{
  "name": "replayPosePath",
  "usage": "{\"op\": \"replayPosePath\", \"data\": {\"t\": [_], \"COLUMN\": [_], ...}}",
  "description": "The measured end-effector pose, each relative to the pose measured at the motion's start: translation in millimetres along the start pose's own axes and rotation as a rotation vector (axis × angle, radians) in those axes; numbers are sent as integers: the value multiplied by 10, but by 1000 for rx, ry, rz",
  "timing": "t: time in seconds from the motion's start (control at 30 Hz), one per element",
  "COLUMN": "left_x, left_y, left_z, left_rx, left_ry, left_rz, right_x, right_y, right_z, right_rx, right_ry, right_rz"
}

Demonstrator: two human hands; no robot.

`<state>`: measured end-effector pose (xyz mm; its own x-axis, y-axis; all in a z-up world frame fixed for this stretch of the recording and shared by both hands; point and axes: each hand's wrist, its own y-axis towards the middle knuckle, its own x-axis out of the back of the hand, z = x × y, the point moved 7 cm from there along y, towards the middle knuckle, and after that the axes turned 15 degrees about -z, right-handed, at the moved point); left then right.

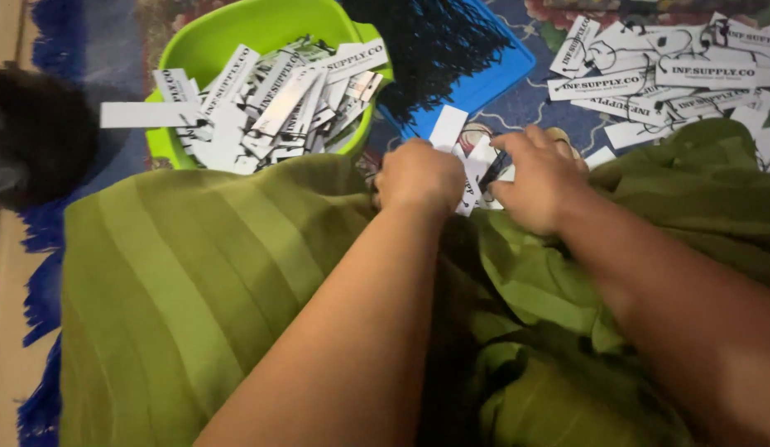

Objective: Attaching metal safety pins to printed paper labels manually.

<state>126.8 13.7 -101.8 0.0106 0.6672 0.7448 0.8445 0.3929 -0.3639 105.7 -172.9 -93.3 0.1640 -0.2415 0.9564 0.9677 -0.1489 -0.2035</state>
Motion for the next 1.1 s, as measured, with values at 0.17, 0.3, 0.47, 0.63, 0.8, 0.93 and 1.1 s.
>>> {"op": "replayPosePath", "data": {"t": [0.17,0.3,0.47,0.63,0.8,0.93,1.1], "left_x": [235,142,131,129,487,505,457], "left_y": [-547,-536,-474,-492,-714,-790,-803], "left_z": [-351,-329,-331,-328,-510,-567,-392], "left_rx": [-195,-211,-220,-292,-425,-579,-435], "left_ry": [238,256,179,179,166,101,-209], "left_rz": [336,330,269,223,42,-20,57], "right_x": [-25,-271,-30,83,296,411,613], "right_y": [-46,220,156,0,-162,-184,-364], "right_z": [70,-134,-195,-14,-19,-80,-42], "right_rx": [-43,2,-114,-198,-246,-245,-259], "right_ry": [10,-13,472,1027,1241,1469,1594], "right_rz": [126,81,-94,-78,-123,-151,-174]}}
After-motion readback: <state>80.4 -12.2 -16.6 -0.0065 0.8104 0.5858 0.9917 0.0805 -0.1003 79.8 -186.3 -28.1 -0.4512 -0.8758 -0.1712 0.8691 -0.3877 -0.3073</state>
